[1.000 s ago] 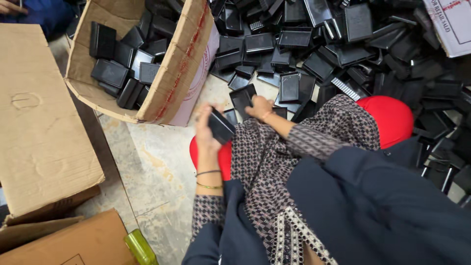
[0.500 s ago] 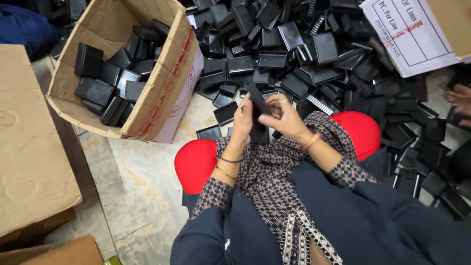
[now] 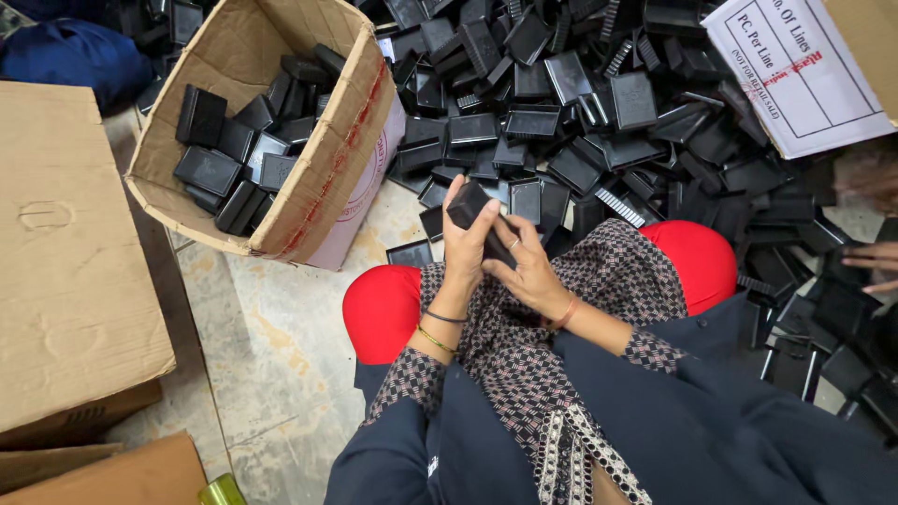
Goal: The person sits on a red stool and repeatedly picks up small black plastic components from a large pile on the floor. They inspect each piece by turning it over in their hands and then place it into a cardboard box to their left. The process continues with many identical parts.
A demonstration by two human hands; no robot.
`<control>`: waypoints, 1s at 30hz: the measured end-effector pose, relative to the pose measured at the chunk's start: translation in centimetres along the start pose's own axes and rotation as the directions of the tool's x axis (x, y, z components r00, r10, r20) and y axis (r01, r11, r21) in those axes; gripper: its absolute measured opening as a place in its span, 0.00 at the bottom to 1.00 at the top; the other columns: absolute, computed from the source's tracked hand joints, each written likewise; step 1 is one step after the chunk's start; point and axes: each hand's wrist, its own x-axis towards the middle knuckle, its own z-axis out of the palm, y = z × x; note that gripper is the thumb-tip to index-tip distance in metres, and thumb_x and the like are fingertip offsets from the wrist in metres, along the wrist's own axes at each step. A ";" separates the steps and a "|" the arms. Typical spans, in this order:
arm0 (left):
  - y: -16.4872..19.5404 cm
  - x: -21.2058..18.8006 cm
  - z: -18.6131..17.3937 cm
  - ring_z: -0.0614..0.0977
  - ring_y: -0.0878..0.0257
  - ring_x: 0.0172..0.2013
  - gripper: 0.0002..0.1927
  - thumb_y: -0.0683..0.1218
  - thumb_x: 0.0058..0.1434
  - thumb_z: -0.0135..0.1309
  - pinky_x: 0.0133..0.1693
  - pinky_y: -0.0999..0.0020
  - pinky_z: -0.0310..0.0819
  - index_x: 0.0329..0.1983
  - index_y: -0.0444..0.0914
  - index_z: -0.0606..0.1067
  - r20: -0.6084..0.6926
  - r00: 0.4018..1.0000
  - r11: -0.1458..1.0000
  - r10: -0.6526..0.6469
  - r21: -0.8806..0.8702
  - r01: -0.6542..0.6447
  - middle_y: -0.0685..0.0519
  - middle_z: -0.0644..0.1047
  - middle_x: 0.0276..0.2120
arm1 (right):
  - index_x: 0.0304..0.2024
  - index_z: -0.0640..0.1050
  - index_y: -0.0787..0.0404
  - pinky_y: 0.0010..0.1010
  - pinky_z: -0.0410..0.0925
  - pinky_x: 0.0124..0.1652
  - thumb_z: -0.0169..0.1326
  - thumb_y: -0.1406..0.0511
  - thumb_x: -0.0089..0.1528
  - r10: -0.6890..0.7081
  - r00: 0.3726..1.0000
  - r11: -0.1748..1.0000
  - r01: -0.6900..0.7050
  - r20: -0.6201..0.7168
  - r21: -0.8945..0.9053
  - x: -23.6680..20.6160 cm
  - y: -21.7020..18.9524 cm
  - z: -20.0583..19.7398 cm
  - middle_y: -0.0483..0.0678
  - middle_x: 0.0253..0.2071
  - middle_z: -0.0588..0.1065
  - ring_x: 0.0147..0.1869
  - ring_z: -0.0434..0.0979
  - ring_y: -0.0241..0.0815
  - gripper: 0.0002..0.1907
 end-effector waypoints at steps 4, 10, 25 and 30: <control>0.9 0.1 -0.6 0.77 0.58 0.55 0.37 0.37 0.62 0.58 0.57 0.65 0.73 0.73 0.29 0.59 -0.011 0.996 0.963 -0.090 -0.256 0.084 0.43 0.74 0.57 | 0.75 0.62 0.58 0.36 0.62 0.62 0.51 0.65 0.70 0.160 0.978 0.874 -0.205 0.138 0.441 0.5 1.6 -0.4 0.56 0.63 0.68 0.64 0.68 0.47 0.31; 1.6 0.7 -1.1 0.74 0.52 0.64 0.34 0.32 0.62 0.51 0.64 0.59 0.68 0.73 0.27 0.59 0.046 0.998 0.925 -0.052 -0.375 0.065 0.39 0.71 0.64 | 0.59 0.72 0.69 0.33 0.72 0.51 0.54 0.67 0.70 0.433 0.800 0.202 -0.534 0.414 0.821 1.9 4.2 0.2 0.49 0.50 0.76 0.50 0.78 0.40 0.17; 16.6 9.0 -15.3 0.77 0.54 0.50 0.30 0.41 0.59 0.63 0.53 0.54 0.75 0.64 0.29 0.68 -0.349 0.831 0.900 0.434 0.120 -0.420 0.45 0.75 0.54 | 0.44 0.82 0.64 0.39 0.71 0.46 0.63 0.62 0.59 -0.182 0.881 0.970 0.234 0.436 -0.067 11.6 6.1 14.8 0.55 0.40 0.79 0.46 0.79 0.55 0.14; 17.3 11.7 -21.3 0.54 0.39 0.73 0.53 0.53 0.70 0.74 0.71 0.50 0.48 0.74 0.21 0.49 -0.264 0.494 0.265 0.829 0.962 0.071 0.28 0.51 0.72 | 0.35 0.80 0.57 0.50 0.68 0.45 0.51 0.64 0.61 -0.011 0.734 0.689 0.498 0.679 -0.527 11.7 7.0 16.4 0.48 0.38 0.80 0.45 0.80 0.50 0.07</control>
